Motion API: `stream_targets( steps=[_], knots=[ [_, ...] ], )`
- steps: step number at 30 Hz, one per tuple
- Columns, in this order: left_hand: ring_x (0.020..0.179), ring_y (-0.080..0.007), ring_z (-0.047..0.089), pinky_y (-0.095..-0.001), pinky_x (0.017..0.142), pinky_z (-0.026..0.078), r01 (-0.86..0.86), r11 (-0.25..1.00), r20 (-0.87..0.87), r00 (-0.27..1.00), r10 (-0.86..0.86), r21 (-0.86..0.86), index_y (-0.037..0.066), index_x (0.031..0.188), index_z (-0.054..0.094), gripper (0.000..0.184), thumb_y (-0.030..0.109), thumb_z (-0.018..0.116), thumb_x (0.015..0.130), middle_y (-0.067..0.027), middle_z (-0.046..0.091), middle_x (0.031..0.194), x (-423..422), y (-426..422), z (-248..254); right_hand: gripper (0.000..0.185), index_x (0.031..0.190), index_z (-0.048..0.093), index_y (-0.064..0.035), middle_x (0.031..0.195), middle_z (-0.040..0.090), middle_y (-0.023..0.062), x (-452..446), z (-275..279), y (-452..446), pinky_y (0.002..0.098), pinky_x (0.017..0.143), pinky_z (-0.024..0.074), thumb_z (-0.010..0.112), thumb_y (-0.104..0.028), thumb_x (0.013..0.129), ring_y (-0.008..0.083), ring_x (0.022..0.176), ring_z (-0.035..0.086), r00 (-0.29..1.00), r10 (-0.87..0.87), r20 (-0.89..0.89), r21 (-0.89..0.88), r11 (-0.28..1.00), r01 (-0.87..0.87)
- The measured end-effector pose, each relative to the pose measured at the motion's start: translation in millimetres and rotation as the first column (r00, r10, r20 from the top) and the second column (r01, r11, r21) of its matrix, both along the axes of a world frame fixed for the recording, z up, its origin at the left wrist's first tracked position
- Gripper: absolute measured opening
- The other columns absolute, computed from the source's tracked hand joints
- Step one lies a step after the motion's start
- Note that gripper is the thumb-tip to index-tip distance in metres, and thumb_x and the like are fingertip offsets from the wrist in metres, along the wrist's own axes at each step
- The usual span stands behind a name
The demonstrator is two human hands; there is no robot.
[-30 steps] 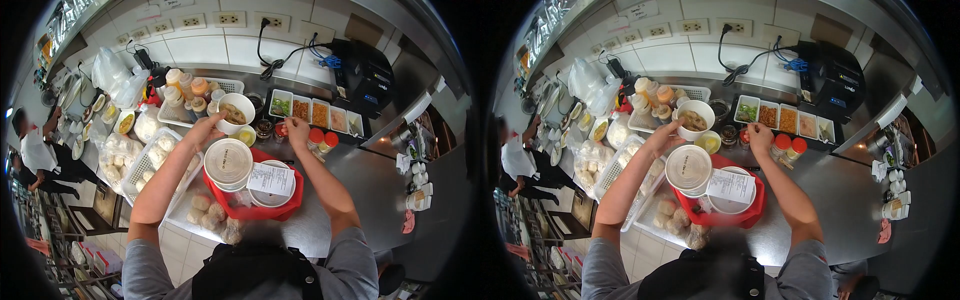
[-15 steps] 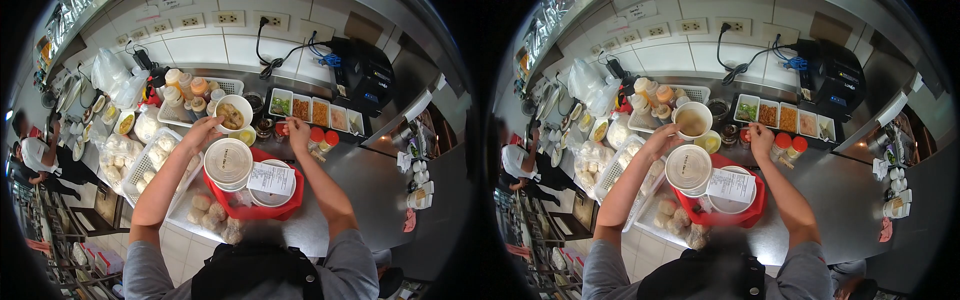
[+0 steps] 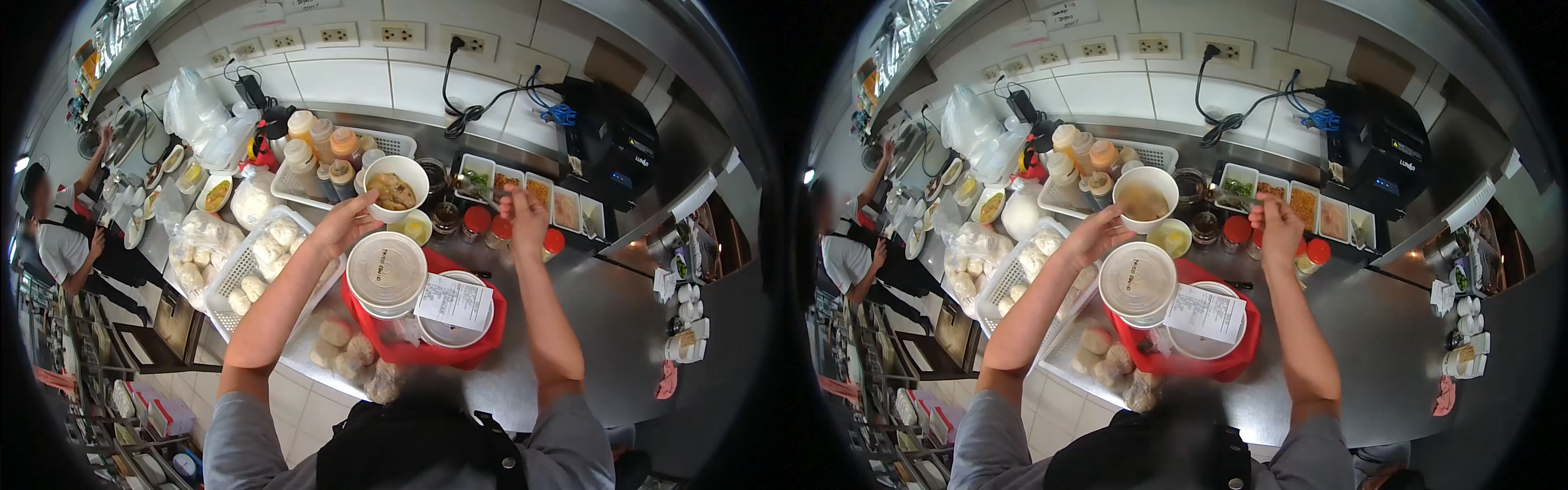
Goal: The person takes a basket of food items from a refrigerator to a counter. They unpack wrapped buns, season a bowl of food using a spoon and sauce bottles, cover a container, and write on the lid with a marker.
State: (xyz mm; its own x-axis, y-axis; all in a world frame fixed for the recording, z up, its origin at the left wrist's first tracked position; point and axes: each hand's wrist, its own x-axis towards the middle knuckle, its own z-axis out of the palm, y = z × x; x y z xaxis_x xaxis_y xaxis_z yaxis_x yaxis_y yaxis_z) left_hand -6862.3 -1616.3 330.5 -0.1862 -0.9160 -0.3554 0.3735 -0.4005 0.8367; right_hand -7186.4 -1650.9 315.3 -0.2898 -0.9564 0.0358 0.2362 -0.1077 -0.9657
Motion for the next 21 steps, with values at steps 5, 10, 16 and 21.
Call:
stream_targets(
  steps=[5, 10, 16, 21],
  knots=[
    [0.099, -0.021, 0.063, -0.0318, 0.091, 0.055, 0.003, 1.0, -0.055, 0.998, -0.004, -0.014, 0.001, 0.113, 0.057, 0.038, 0.032, 0.065, 0.092, -0.0091, 0.058, 0.102, -7, 3, 1, 0.019, 0.102, 0.07, -0.0013, 0.074, 0.066, 0.0051, 28, 77, 18, 0.022, 0.053, 0.0488, 0.055, -0.012, 0.096, 0.0098, 0.059, 0.062, 0.993, 0.094, -0.065, -0.176, 0.979, -0.104],
    [0.105, -0.0261, 0.062, -0.0349, 0.094, 0.054, 0.031, 0.998, -0.208, 0.977, -0.043, -0.061, -0.001, 0.113, 0.054, 0.039, 0.031, 0.063, 0.094, -0.0139, 0.056, 0.109, -20, 12, 12, 0.019, 0.103, 0.069, 0.0009, 0.074, 0.067, 0.0066, 68, 80, 28, 0.0211, 0.055, 0.0496, 0.057, -0.012, 0.096, 0.0092, 0.06, 0.063, 0.926, 0.221, -0.307, -0.192, 0.938, -0.288],
    [0.107, -0.0273, 0.061, -0.0363, 0.098, 0.052, 0.042, 0.995, -0.22, 0.973, -0.063, -0.095, -0.003, 0.121, 0.05, 0.043, 0.029, 0.062, 0.095, -0.0182, 0.054, 0.119, -20, 19, 13, 0.019, 0.102, 0.068, 0.0025, 0.073, 0.066, 0.0057, 72, 76, 28, 0.021, 0.054, 0.0493, 0.057, -0.011, 0.096, 0.0087, 0.06, 0.063, 0.919, 0.176, -0.353, -0.234, 0.934, -0.269],
    [0.103, -0.0209, 0.062, -0.0327, 0.095, 0.052, 0.047, 0.994, -0.182, 0.981, -0.064, -0.095, -0.003, 0.122, 0.05, 0.044, 0.028, 0.064, 0.094, -0.0137, 0.058, 0.116, -18, 24, 17, 0.021, 0.102, 0.068, 0.0032, 0.075, 0.066, 0.0053, 65, 73, 21, 0.021, 0.054, 0.0488, 0.055, -0.012, 0.097, 0.0094, 0.06, 0.062, 0.945, 0.239, -0.225, -0.123, 0.955, -0.271]
  ],
)
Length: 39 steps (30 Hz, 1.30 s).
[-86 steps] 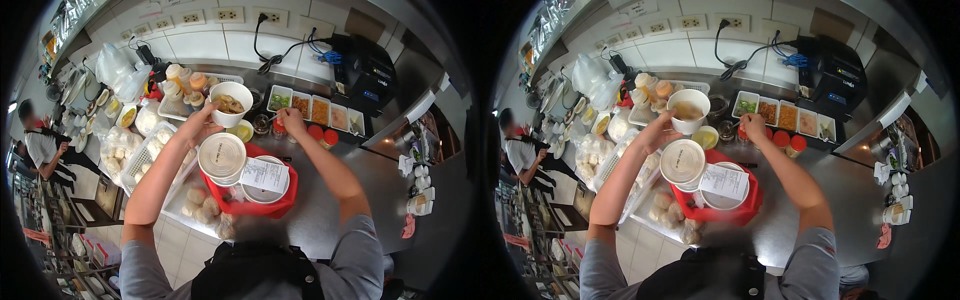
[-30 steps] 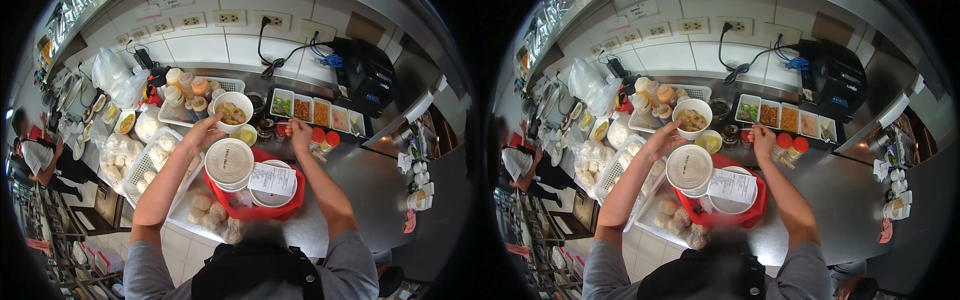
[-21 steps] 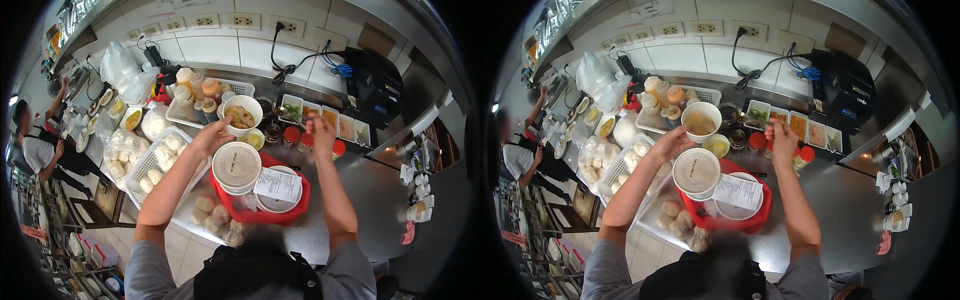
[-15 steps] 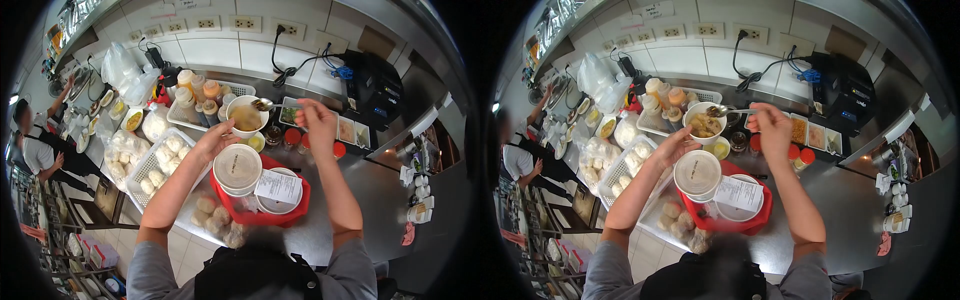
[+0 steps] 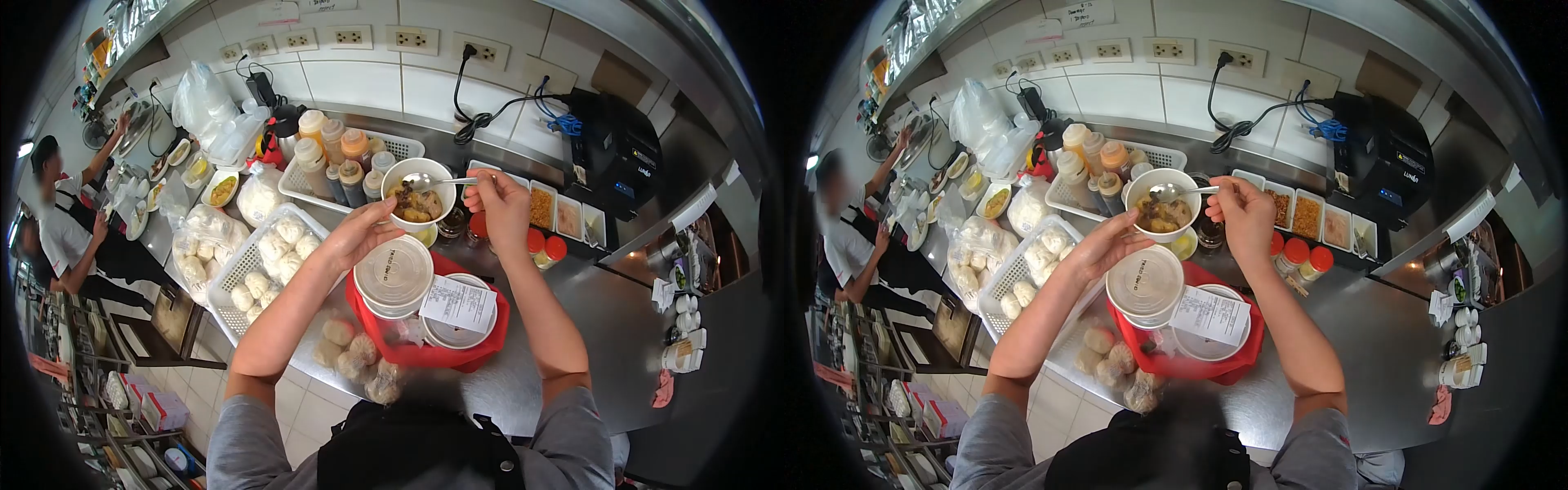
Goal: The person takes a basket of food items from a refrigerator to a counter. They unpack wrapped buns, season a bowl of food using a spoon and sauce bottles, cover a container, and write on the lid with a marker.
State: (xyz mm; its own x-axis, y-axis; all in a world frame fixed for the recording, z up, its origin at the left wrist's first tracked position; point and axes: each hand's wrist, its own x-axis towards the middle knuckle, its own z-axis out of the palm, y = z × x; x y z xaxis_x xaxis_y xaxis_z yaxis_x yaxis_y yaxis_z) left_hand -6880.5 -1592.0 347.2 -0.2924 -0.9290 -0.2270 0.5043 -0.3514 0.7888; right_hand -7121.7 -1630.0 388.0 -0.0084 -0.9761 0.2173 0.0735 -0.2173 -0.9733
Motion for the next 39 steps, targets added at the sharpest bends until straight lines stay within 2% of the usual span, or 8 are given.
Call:
stream_targets(
  steps=[4, 7, 16, 19, 23, 28, 36, 39],
  knots=[
    [0.098, -0.0155, 0.063, -0.029, 0.093, 0.051, 0.003, 1.0, 0.125, 0.992, -0.005, 0.019, -0.001, 0.121, 0.051, 0.046, 0.03, 0.067, 0.091, -0.0087, 0.062, 0.11, 2, 5, 5, 0.018, 0.102, 0.068, 0.0028, 0.075, 0.066, 0.0065, -1, 1, 3, 0.0228, 0.054, 0.0499, 0.056, -0.01, 0.096, 0.0107, 0.06, 0.064, 0.999, -0.039, 0.013, -0.021, 0.999, 0.039],
    [0.098, -0.0135, 0.063, -0.0271, 0.092, 0.051, -0.017, 1.0, 0.164, 0.986, 0.015, 0.014, 0.0, 0.123, 0.049, 0.048, 0.031, 0.068, 0.091, -0.0071, 0.062, 0.109, 4, 7, 8, 0.015, 0.103, 0.066, 0.0012, 0.078, 0.065, 0.0096, 0, 6, 20, 0.0259, 0.056, 0.0515, 0.059, -0.005, 0.092, 0.0136, 0.062, 0.066, 0.929, -0.095, -0.357, -0.356, 0.934, -0.041],
    [0.099, -0.0088, 0.06, -0.0259, 0.09, 0.05, 0.011, 0.993, 0.318, 0.948, 0.028, -0.121, 0.003, 0.123, 0.054, 0.044, 0.03, 0.068, 0.09, -0.0033, 0.06, 0.109, 1, 10, 27, 0.015, 0.104, 0.067, -0.0041, 0.081, 0.063, 0.0101, -4, 9, 49, 0.03, 0.053, 0.0482, 0.061, -0.004, 0.09, 0.0164, 0.059, 0.061, 0.802, -0.201, -0.563, -0.57, 0.797, -0.201],
    [0.101, -0.0112, 0.059, -0.0277, 0.09, 0.051, -0.1, 0.992, 0.328, 0.937, 0.118, -0.073, 0.001, 0.123, 0.053, 0.048, 0.033, 0.068, 0.09, -0.0053, 0.06, 0.11, 9, 9, 17, 0.016, 0.104, 0.068, -0.0012, 0.079, 0.066, 0.006, -13, 4, 40, 0.0229, 0.055, 0.0501, 0.056, -0.007, 0.094, 0.0087, 0.059, 0.061, 0.993, -0.03, -0.117, -0.214, 0.977, 0.004],
    [0.098, -0.0168, 0.06, -0.0308, 0.091, 0.053, -0.205, 0.979, 0.225, 0.954, 0.2, 0.0, -0.003, 0.121, 0.053, 0.053, 0.037, 0.068, 0.089, -0.0078, 0.058, 0.107, 27, 18, 10, 0.016, 0.102, 0.068, 0.0, 0.075, 0.065, 0.0053, -44, 1, 17, 0.0213, 0.055, 0.0484, 0.055, -0.006, 0.094, 0.0086, 0.062, 0.062, 0.991, -0.131, 0.002, -0.105, 0.986, 0.13],
    [0.104, -0.0245, 0.059, -0.0386, 0.094, 0.054, -0.328, 0.945, 0.171, 0.931, 0.322, 0.003, -0.001, 0.122, 0.048, 0.053, 0.038, 0.066, 0.091, -0.0125, 0.052, 0.111, 46, 44, 3, 0.016, 0.098, 0.068, 0.0029, 0.074, 0.066, 0.0113, -51, -82, -17, 0.027, 0.055, 0.0498, 0.057, -0.008, 0.092, 0.0147, 0.058, 0.065, 0.872, -0.174, -0.457, -0.176, 0.979, 0.103],
    [0.096, -0.022, 0.061, -0.0364, 0.091, 0.054, -0.459, 0.885, 0.086, 0.887, 0.453, 0.073, -0.001, 0.12, 0.05, 0.05, 0.036, 0.065, 0.091, -0.0093, 0.052, 0.104, 57, 76, -5, 0.016, 0.094, 0.067, 0.0049, 0.078, 0.067, 0.0193, -30, -129, -36, 0.0344, 0.057, 0.0512, 0.059, -0.008, 0.089, 0.0231, 0.06, 0.068, 0.832, -0.127, -0.54, -0.167, 0.985, 0.042],
    [0.095, -0.0219, 0.061, -0.0364, 0.09, 0.054, -0.48, 0.874, 0.092, 0.876, 0.474, 0.071, 0.0, 0.119, 0.051, 0.048, 0.036, 0.066, 0.091, -0.0085, 0.052, 0.101, 58, 83, -2, 0.015, 0.093, 0.067, 0.0043, 0.077, 0.066, 0.0205, -30, -124, -37, 0.0357, 0.057, 0.0511, 0.058, -0.008, 0.089, 0.0252, 0.059, 0.067, 0.731, -0.308, -0.609, -0.446, 0.895, 0.006]
  ],
)
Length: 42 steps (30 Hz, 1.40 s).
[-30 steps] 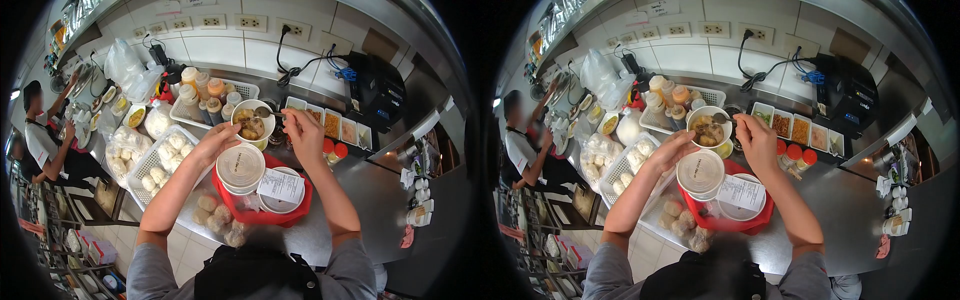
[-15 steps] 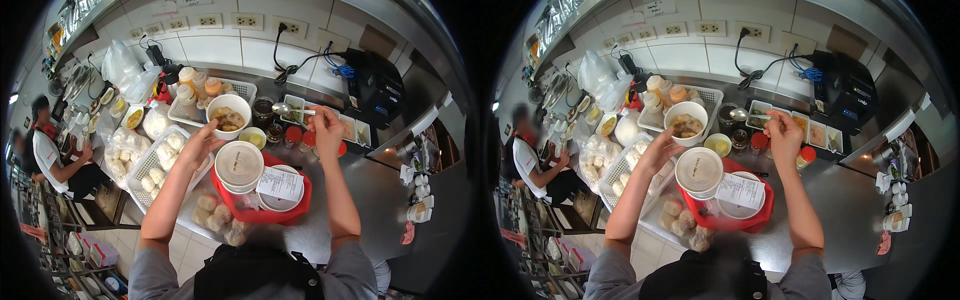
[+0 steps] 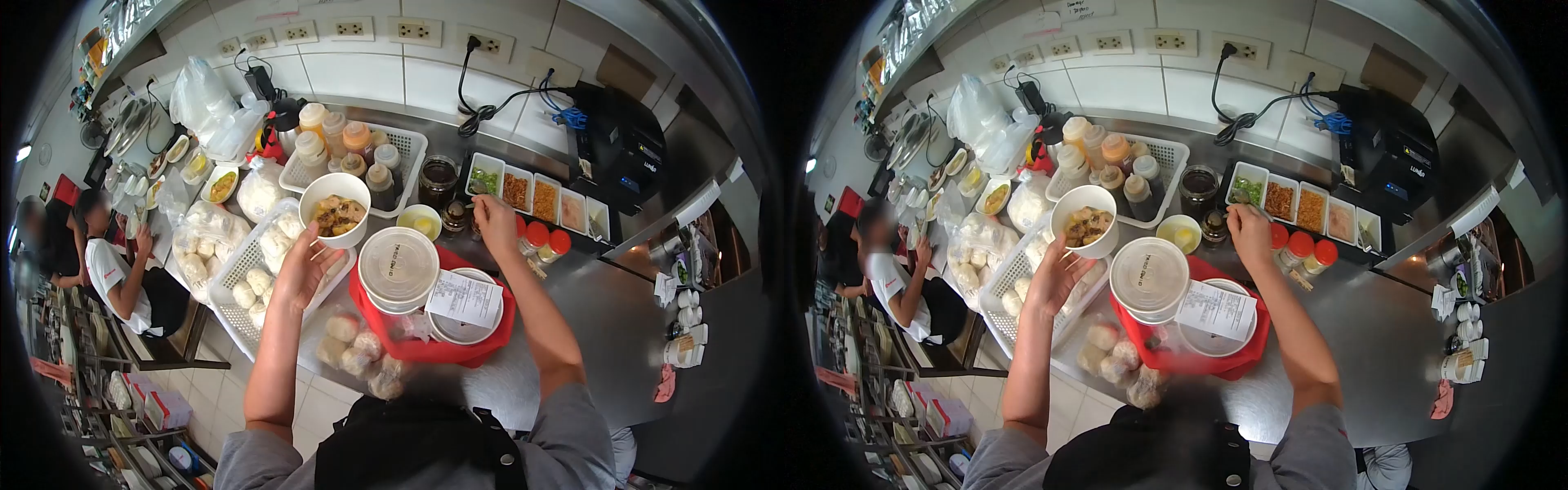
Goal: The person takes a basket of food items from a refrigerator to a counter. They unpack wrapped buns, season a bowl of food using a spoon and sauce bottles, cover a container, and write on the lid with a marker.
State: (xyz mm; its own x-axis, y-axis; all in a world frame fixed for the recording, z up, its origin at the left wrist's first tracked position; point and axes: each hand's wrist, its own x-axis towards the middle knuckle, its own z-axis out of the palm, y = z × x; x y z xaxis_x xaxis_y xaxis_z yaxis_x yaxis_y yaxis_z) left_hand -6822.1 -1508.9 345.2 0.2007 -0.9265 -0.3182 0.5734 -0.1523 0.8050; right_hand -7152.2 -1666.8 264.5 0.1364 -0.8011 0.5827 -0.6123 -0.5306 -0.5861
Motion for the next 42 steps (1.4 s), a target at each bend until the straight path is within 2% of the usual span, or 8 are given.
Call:
stream_targets(
  steps=[3, 5, 12, 16, 21, 30, 36, 42],
  knots=[
    [0.094, -0.0218, 0.061, -0.0362, 0.089, 0.054, -0.02, 1.0, 0.012, 1.0, 0.02, 0.005, 0.001, 0.117, 0.052, 0.046, 0.036, 0.066, 0.091, -0.0076, 0.053, 0.098, 1, 1, -1, 0.017, 0.092, 0.068, 0.0028, 0.072, 0.066, 0.0163, -9, 11, -4, 0.0329, 0.055, 0.0506, 0.057, -0.01, 0.09, 0.0207, 0.057, 0.066, 1.0, -0.02, 0.006, -0.032, 0.999, 0.02],
    [0.093, -0.0219, 0.061, -0.0362, 0.089, 0.054, -0.033, 0.999, 0.017, 0.999, 0.033, 0.011, 0.002, 0.116, 0.052, 0.045, 0.035, 0.067, 0.09, -0.0073, 0.053, 0.097, 3, 0, -3, 0.019, 0.092, 0.069, 0.0013, 0.071, 0.066, 0.0098, -17, 22, -6, 0.0278, 0.054, 0.0496, 0.056, -0.013, 0.092, 0.0141, 0.059, 0.064, 0.892, -0.188, 0.411, 0.393, 0.92, 0.013],
    [0.092, -0.0205, 0.06, -0.0354, 0.088, 0.054, -0.027, 1.0, -0.014, 1.0, 0.027, 0.01, 0.003, 0.116, 0.053, 0.045, 0.036, 0.068, 0.089, -0.0064, 0.054, 0.097, -6, -6, -4, 0.019, 0.092, 0.068, 0.0028, 0.069, 0.065, 0.0061, -18, 35, -68, 0.024, 0.05, 0.0489, 0.06, -0.014, 0.091, 0.0114, 0.056, 0.061, 0.693, -0.224, 0.685, 0.38, 0.922, -0.078],
    [0.102, -0.0235, 0.058, -0.0387, 0.096, 0.051, 0.047, 0.999, 0.01, 0.999, -0.047, 0.003, -0.001, 0.126, 0.045, 0.056, 0.037, 0.066, 0.09, -0.0128, 0.051, 0.111, -5, -13, -8, 0.019, 0.089, 0.068, 0.0039, 0.067, 0.066, 0.0081, 17, 21, -99, 0.0249, 0.051, 0.0509, 0.06, -0.013, 0.09, 0.013, 0.055, 0.064, 0.825, -0.167, 0.54, 0.366, 0.929, -0.052],
    [0.1, -0.0234, 0.059, -0.0373, 0.094, 0.052, 0.048, 0.999, 0.012, 0.999, -0.048, 0.011, -0.001, 0.124, 0.047, 0.055, 0.038, 0.066, 0.091, -0.0112, 0.05, 0.107, -7, -19, -11, 0.018, 0.09, 0.069, 0.003, 0.069, 0.068, 0.0092, 37, 5, -112, 0.0258, 0.051, 0.0516, 0.06, -0.012, 0.09, 0.014, 0.056, 0.066, 0.924, -0.161, 0.347, 0.413, 0.911, 0.003],
    [0.1, -0.0224, 0.059, -0.0342, 0.094, 0.051, 0.09, 0.995, 0.031, 0.995, -0.091, 0.037, -0.001, 0.125, 0.047, 0.057, 0.039, 0.066, 0.09, -0.0119, 0.05, 0.109, -13, -28, -8, 0.021, 0.092, 0.07, 0.0031, 0.073, 0.069, 0.0096, 15, 2, -109, 0.0244, 0.053, 0.0526, 0.058, -0.014, 0.092, 0.0126, 0.058, 0.065, 0.801, -0.276, 0.531, 0.494, 0.869, -0.028],
    [0.104, -0.0214, 0.058, -0.0322, 0.095, 0.051, 0.088, 0.996, 0.039, 0.995, -0.087, -0.012, -0.002, 0.128, 0.046, 0.059, 0.039, 0.065, 0.091, -0.0134, 0.052, 0.114, -24, -34, -5, 0.021, 0.098, 0.069, 0.0016, 0.077, 0.067, 0.0066, 12, 38, -80, 0.0217, 0.057, 0.0494, 0.054, -0.013, 0.094, 0.0107, 0.064, 0.062, 0.629, -0.312, 0.712, 0.57, 0.78, -0.26],
    [0.106, -0.0213, 0.058, -0.0325, 0.095, 0.051, 0.102, 0.994, 0.007, 0.995, -0.102, -0.027, -0.003, 0.126, 0.049, 0.053, 0.036, 0.063, 0.093, -0.0107, 0.057, 0.109, -31, -33, -6, 0.02, 0.102, 0.069, -0.0027, 0.077, 0.065, 0.0046, 55, 151, -5, 0.0217, 0.059, 0.0487, 0.054, -0.015, 0.097, 0.0086, 0.064, 0.06, 0.73, 0.141, 0.669, 0.25, 0.882, -0.4]
  ],
)
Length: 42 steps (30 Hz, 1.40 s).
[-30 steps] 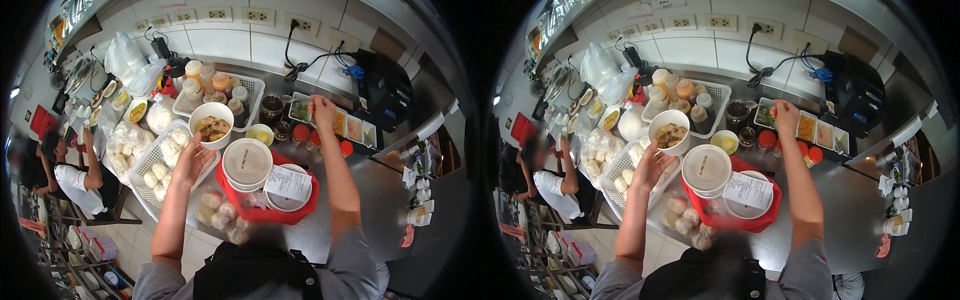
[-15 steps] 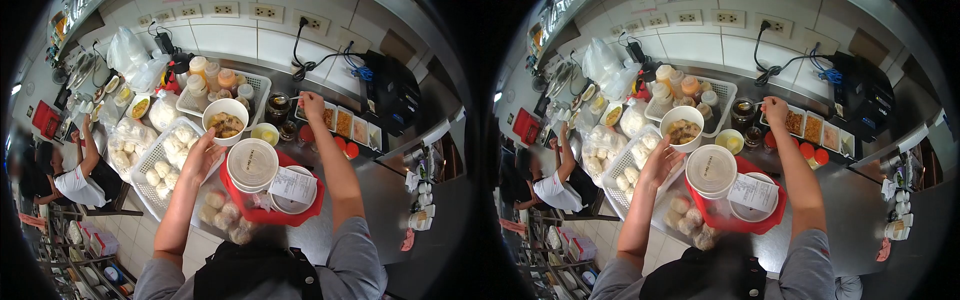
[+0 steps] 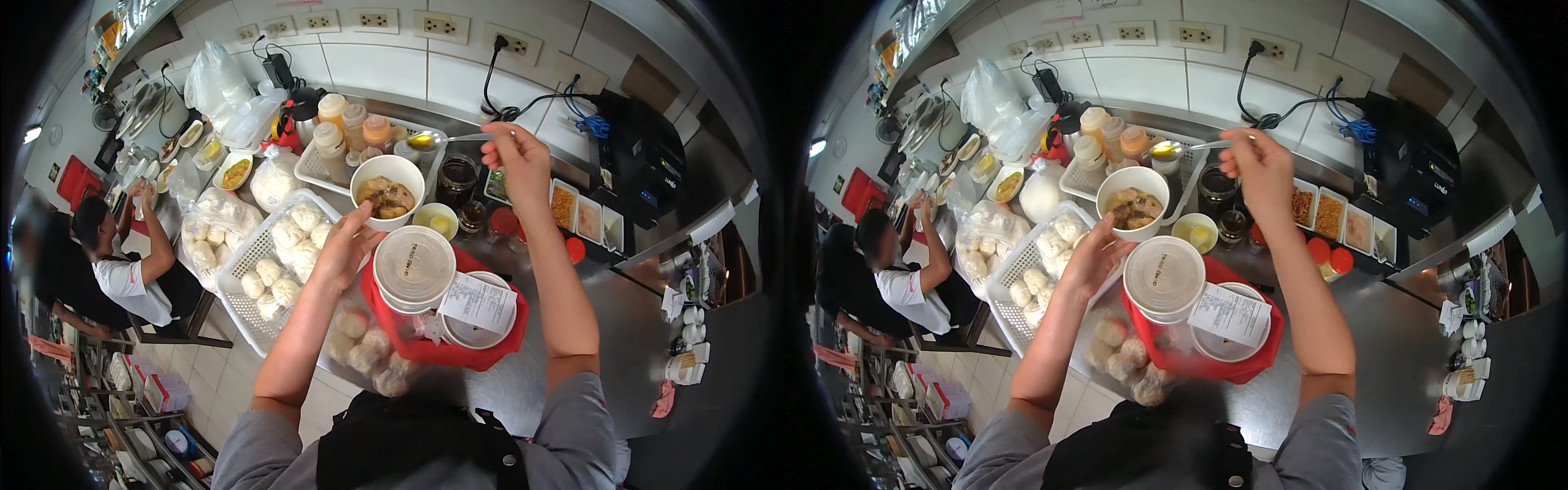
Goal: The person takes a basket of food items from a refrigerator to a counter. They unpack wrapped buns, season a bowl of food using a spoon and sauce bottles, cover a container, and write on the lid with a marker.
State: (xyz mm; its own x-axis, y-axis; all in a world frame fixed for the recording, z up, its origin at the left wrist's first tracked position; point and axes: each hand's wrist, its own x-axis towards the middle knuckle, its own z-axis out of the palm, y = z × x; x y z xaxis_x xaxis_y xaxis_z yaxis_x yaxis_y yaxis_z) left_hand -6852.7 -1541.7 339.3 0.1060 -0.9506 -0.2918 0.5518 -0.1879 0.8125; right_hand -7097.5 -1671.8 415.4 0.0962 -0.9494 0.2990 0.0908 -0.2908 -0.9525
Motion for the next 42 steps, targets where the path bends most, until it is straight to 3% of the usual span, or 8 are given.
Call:
stream_targets(
  steps=[8, 20, 23, 24, 29, 31, 33, 42],
  knots=[
    [0.108, -0.0199, 0.058, -0.0327, 0.097, 0.05, 0.011, 0.998, 0.015, 1.0, -0.01, -0.064, -0.002, 0.124, 0.05, 0.046, 0.032, 0.06, 0.096, -0.012, 0.056, 0.119, -6, 7, 5, 0.018, 0.102, 0.067, -0.0009, 0.079, 0.065, 0.0046, 35, 32, 58, 0.0215, 0.059, 0.051, 0.053, -0.011, 0.097, 0.0074, 0.066, 0.061, 0.952, 0.036, -0.303, -0.337, 0.93, -0.143],
    [0.102, -0.0128, 0.06, -0.0307, 0.096, 0.047, 0.008, 0.998, 0.005, 1.0, -0.008, -0.069, 0.004, 0.112, 0.055, 0.035, 0.032, 0.063, 0.094, -0.0048, 0.063, 0.109, -5, 14, 7, 0.01, 0.098, 0.066, -0.0014, 0.079, 0.063, 0.0074, 20, 60, 97, 0.0283, 0.054, 0.0474, 0.058, -0.003, 0.091, 0.0133, 0.061, 0.062, 0.944, -0.192, -0.267, -0.571, 0.821, 0.005],
    [0.105, -0.016, 0.059, -0.0323, 0.097, 0.048, 0.022, 0.997, 0.032, 0.999, -0.019, -0.08, 0.0, 0.118, 0.052, 0.042, 0.033, 0.061, 0.095, -0.0089, 0.06, 0.115, -9, 15, 10, 0.011, 0.1, 0.065, -0.0013, 0.079, 0.063, 0.0078, 30, 21, 79, 0.0292, 0.055, 0.0477, 0.059, -0.002, 0.09, 0.0154, 0.065, 0.063, 0.934, -0.154, -0.323, -0.647, 0.756, -0.099],
    [0.108, -0.0194, 0.058, -0.0338, 0.097, 0.049, 0.034, 0.996, 0.053, 0.998, -0.03, -0.087, -0.004, 0.124, 0.05, 0.048, 0.033, 0.059, 0.096, -0.0131, 0.057, 0.121, -10, 16, 11, 0.013, 0.102, 0.064, -0.001, 0.08, 0.062, 0.009, 28, 13, 78, 0.0298, 0.055, 0.0481, 0.059, 0.0, 0.089, 0.0169, 0.068, 0.064, 0.892, -0.146, -0.427, -0.605, 0.779, -0.163],
    [0.107, -0.0193, 0.058, -0.0348, 0.097, 0.049, 0.039, 0.998, 0.061, 0.997, -0.036, -0.056, -0.004, 0.122, 0.051, 0.047, 0.034, 0.06, 0.096, -0.0127, 0.057, 0.118, -10, 18, 8, 0.013, 0.102, 0.065, 0.0003, 0.081, 0.063, 0.0076, 24, 2, 74, 0.0275, 0.055, 0.0493, 0.058, -0.003, 0.092, 0.0147, 0.068, 0.064, 0.947, -0.12, -0.299, -0.53, 0.846, -0.061],
    [0.106, -0.0192, 0.058, -0.0351, 0.097, 0.049, 0.056, 0.996, 0.066, 0.996, -0.052, -0.069, -0.004, 0.121, 0.051, 0.046, 0.033, 0.06, 0.096, -0.0123, 0.057, 0.117, -9, 13, 7, 0.015, 0.103, 0.065, 0.0002, 0.081, 0.065, 0.0046, 21, -14, 57, 0.0242, 0.057, 0.05, 0.054, -0.007, 0.096, 0.0108, 0.068, 0.063, 0.99, 0.051, -0.132, -0.181, 0.981, -0.075],
    [0.105, -0.0189, 0.058, -0.0341, 0.097, 0.049, 0.006, 1.0, 0.045, 0.999, -0.006, -0.013, -0.003, 0.122, 0.051, 0.046, 0.033, 0.06, 0.096, -0.0114, 0.058, 0.115, -8, 12, 3, 0.019, 0.104, 0.067, -0.0012, 0.077, 0.066, 0.0057, 6, -14, 35, 0.0223, 0.059, 0.0501, 0.051, -0.011, 0.098, 0.0094, 0.065, 0.063, 1.0, -0.01, 0.017, -0.012, 1.0, 0.01],
    [0.098, -0.0134, 0.06, -0.0284, 0.089, 0.051, -0.011, 1.0, -0.014, 1.0, 0.011, -0.015, -0.001, 0.119, 0.054, 0.045, 0.033, 0.065, 0.093, -0.0074, 0.062, 0.111, 3, 14, 1, 0.019, 0.094, 0.067, 0.0038, 0.066, 0.064, 0.0135, -5, -126, -63, 0.0322, 0.054, 0.0511, 0.055, -0.011, 0.093, 0.0198, 0.056, 0.067, 0.839, -0.366, -0.403, -0.248, 0.926, 0.285]
  ],
)
